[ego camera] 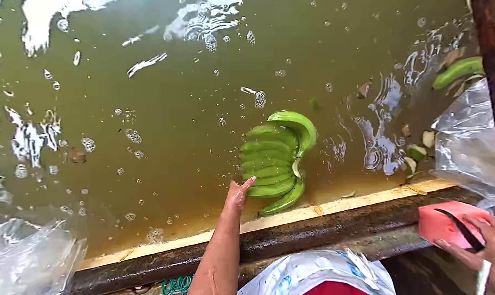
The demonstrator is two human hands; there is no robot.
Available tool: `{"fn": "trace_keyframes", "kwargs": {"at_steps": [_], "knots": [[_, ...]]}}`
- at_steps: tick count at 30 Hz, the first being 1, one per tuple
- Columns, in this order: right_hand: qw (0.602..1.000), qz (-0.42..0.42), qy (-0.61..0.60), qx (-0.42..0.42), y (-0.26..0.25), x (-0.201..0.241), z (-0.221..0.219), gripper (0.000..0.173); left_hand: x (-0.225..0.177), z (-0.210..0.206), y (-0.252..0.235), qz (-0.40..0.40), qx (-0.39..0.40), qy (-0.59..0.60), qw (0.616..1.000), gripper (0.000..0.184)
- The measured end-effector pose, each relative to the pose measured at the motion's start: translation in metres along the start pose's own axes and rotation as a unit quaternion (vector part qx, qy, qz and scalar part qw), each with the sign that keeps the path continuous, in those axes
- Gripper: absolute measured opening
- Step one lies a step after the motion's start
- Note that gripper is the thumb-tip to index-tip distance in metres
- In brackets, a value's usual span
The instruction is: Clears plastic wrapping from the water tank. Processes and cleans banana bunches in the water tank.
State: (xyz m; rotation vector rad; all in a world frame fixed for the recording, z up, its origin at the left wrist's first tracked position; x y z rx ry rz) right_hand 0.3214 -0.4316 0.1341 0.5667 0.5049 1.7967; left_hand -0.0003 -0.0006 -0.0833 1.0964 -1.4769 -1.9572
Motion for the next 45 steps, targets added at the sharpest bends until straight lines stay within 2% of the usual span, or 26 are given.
{"fn": "trace_keyframes", "kwargs": {"at_steps": [2,4,7,9,12,16,18,21,24,26,27,29,31,33,35,36,38,39,41,43,45], "knots": [[0.999,-0.016,0.019,-0.049,-0.001,-0.002,-0.003,0.087,0.017,-0.02,0.01,0.077,0.057,0.112,0.989,0.066],[0.996,-0.027,0.033,-0.073,-0.008,-0.009,-0.006,0.086,0.018,-0.034,0.021,0.089,0.089,0.138,0.982,0.062],[0.996,-0.042,0.06,-0.056,-0.023,-0.003,-0.004,0.08,0.014,-0.049,0.033,0.053,0.078,0.137,0.986,0.078],[0.997,-0.016,0.049,-0.056,-0.031,0.024,0.007,0.076,0.006,-0.055,0.04,0.02,0.06,0.147,0.987,0.094],[0.993,0.103,-0.018,-0.063,-0.046,0.105,0.003,0.08,-0.004,-0.061,0.056,-0.017,0.038,0.162,0.986,0.107],[0.967,0.148,-0.189,0.084,-0.067,0.256,-0.065,0.066,-0.025,-0.068,0.08,-0.061,0.004,0.15,0.987,0.104],[0.961,0.156,-0.165,0.159,-0.084,0.312,-0.103,0.059,-0.034,-0.071,0.086,-0.077,-0.001,0.15,0.986,0.101],[0.967,0.108,-0.116,0.201,-0.113,0.345,-0.137,0.043,-0.038,-0.072,0.085,-0.093,-0.01,0.134,0.987,0.097],[0.923,0.027,-0.254,0.289,-0.114,0.354,-0.154,0.032,-0.038,-0.07,0.068,-0.109,-0.008,0.112,0.988,0.1],[0.895,-0.008,-0.297,0.333,-0.116,0.348,-0.161,0.034,-0.038,-0.07,0.066,-0.096,-0.003,0.119,0.988,0.097],[0.907,0.005,-0.26,0.33,-0.121,0.343,-0.162,0.033,-0.037,-0.069,0.067,-0.082,0.0,0.124,0.989,0.094],[0.955,0.092,-0.093,0.265,-0.135,0.342,-0.15,0.033,-0.039,-0.067,0.067,-0.057,0.006,0.14,0.988,0.089],[0.963,0.162,0.064,0.205,-0.135,0.349,-0.132,0.038,-0.041,-0.07,0.065,-0.043,0.017,0.15,0.988,0.087],[0.963,0.195,0.095,0.158,-0.132,0.348,-0.124,0.039,-0.044,-0.074,0.063,-0.037,0.022,0.153,0.987,0.086],[0.974,0.164,-0.013,0.155,-0.125,0.336,-0.125,0.038,-0.046,-0.074,0.062,-0.033,0.011,0.159,0.987,0.086],[0.969,0.137,-0.111,0.172,-0.115,0.327,-0.131,0.039,-0.048,-0.072,0.061,-0.033,0.006,0.161,0.986,0.086],[0.931,0.087,-0.282,0.217,-0.087,0.314,-0.147,0.041,-0.049,-0.071,0.055,-0.031,0.009,0.159,0.987,0.088],[0.918,0.077,-0.315,0.228,-0.077,0.307,-0.151,0.042,-0.05,-0.07,0.053,-0.022,0.012,0.153,0.988,0.088],[0.94,0.094,-0.251,0.211,-0.077,0.29,-0.143,0.043,-0.051,-0.066,0.053,-0.003,0.027,0.133,0.991,0.089],[0.975,0.146,-0.088,0.14,-0.098,0.272,-0.12,0.04,-0.055,-0.062,0.053,-0.005,0.031,0.123,0.992,0.091],[0.98,0.188,0.018,0.057,-0.115,0.259,-0.098,0.036,-0.058,-0.063,0.053,-0.009,0.033,0.121,0.992,0.093]]}}
Point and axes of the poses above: each hand's wrist, its own y-axis away from the middle knuckle, its own z-axis out of the back of the hand, x = y × z, the point moved 7 cm from there along -y, towards the middle knuckle, and after that the axes turned 3 degrees about -y, right-handed, at the moved point
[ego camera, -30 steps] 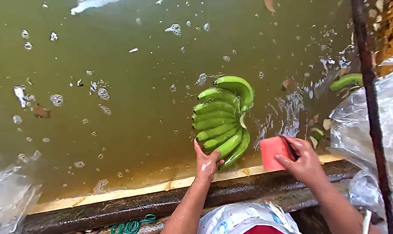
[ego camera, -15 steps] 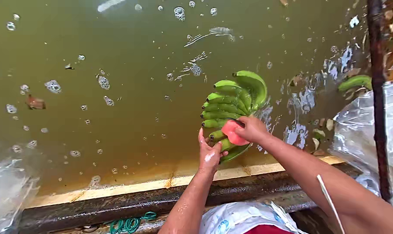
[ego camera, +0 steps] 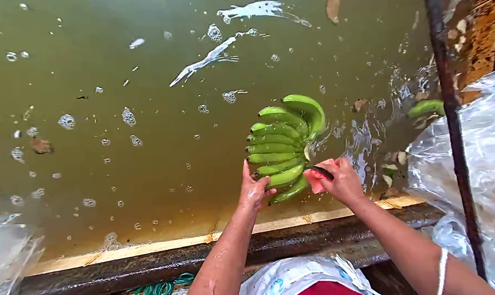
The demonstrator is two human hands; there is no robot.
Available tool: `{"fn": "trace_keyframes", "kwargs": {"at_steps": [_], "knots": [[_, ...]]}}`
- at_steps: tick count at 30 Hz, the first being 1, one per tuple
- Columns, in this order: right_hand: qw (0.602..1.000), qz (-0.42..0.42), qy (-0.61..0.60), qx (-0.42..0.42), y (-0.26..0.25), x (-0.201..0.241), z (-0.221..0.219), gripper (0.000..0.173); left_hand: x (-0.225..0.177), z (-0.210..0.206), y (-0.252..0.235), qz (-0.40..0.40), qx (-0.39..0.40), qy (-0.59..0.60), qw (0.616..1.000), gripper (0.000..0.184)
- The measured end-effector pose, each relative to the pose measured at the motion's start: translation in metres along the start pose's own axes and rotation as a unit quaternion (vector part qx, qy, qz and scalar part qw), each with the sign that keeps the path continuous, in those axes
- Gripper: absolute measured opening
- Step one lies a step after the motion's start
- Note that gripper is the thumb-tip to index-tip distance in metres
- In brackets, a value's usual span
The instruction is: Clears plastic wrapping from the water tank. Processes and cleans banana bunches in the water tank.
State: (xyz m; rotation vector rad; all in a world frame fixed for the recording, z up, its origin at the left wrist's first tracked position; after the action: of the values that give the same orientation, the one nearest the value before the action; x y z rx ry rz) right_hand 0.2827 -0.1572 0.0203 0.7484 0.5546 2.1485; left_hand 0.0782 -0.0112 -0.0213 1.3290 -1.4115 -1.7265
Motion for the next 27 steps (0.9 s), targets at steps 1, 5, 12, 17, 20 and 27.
{"fn": "trace_keyframes", "kwargs": {"at_steps": [1,5,12,17,20,27], "knots": [[1.0,0.004,0.024,-0.014,0.001,-0.005,0.003,0.036,0.0,-0.001,0.0,-0.001,-0.003,-0.001,1.0,0.093],[0.997,0.041,0.028,-0.051,0.014,0.008,-0.012,0.036,-0.008,-0.005,-0.002,-0.004,0.01,-0.003,1.0,0.091],[0.97,0.075,-0.162,0.167,0.036,0.053,-0.06,0.045,-0.018,0.007,-0.018,-0.007,0.039,-0.047,0.998,0.088],[0.968,-0.01,-0.246,0.044,0.069,0.004,-0.003,0.053,-0.062,0.052,-0.047,-0.147,-0.079,-0.351,0.922,0.055],[0.98,-0.048,-0.159,-0.105,0.107,-0.063,0.052,0.06,-0.08,0.028,-0.036,-0.313,-0.118,-0.489,0.806,0.058],[0.953,-0.273,-0.025,-0.129,0.219,-0.174,0.08,0.065,-0.018,-0.046,-0.067,-0.17,0.032,-0.655,0.736,0.053]]}}
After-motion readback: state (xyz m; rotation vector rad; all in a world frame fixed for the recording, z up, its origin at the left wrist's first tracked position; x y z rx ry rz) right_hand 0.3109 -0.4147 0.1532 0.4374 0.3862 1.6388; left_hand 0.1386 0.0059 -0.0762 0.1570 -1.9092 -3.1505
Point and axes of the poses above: each hand's wrist, its own y-axis away from the middle knuckle, its own z-axis out of the back of the hand, x = y × z, the point moved 7 cm from there along -y, towards the middle knuckle, and after that the axes turned 3 degrees about -y, right-handed, at the moved point
